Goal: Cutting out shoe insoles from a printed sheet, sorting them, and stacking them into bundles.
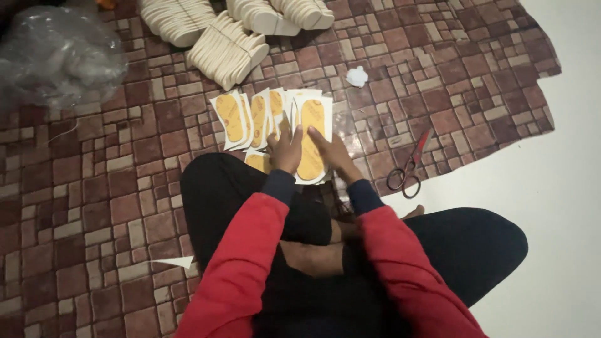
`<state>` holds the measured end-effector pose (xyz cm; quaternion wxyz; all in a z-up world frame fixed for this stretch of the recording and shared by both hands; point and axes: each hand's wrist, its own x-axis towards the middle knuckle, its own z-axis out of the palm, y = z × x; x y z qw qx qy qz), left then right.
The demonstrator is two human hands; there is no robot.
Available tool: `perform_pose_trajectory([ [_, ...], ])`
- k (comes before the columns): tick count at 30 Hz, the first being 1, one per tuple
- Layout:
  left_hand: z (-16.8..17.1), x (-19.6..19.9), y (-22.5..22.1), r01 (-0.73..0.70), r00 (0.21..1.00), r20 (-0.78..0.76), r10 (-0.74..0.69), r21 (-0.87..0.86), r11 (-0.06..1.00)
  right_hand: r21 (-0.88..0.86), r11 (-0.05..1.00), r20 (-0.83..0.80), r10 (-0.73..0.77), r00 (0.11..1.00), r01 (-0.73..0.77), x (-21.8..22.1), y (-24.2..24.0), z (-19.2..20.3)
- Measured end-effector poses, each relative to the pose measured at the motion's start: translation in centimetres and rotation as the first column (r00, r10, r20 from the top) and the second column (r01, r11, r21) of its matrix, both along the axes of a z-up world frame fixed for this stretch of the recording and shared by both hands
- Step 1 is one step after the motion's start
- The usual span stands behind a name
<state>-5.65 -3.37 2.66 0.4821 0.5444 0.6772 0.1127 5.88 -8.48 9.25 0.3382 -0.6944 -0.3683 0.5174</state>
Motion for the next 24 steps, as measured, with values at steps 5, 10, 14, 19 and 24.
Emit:
perform_pose_trajectory([
  [5,-0.2,-0.3,0.2,-0.008,0.999,0.048,0.010,-0.046,0.999,0.092,0.986,-0.151,-0.121,0.981,0.136,-1.7,0.0,0.6],
  [10,-1.1,-0.3,0.4,-0.189,0.956,0.230,0.180,0.019,0.982,0.166,0.981,-0.400,-0.030,0.916,0.105,0.4,0.9,-2.0],
  [14,-1.3,0.1,0.2,-0.101,0.911,0.387,0.143,-0.127,0.987,0.046,0.994,-0.486,-0.067,0.872,0.102,4.2,1.5,-7.2],
  [19,-2.0,0.6,0.5,0.058,0.938,0.345,-0.031,-0.068,0.996,-0.037,0.994,-0.582,-0.102,0.807,0.098,6.7,1.8,-12.4],
  [24,9.0,1.3,-2.4,0.252,0.873,0.448,-0.190,-0.082,0.964,-0.011,0.992,-0.613,-0.104,0.784,0.124,7.6,1.4,-13.2],
])
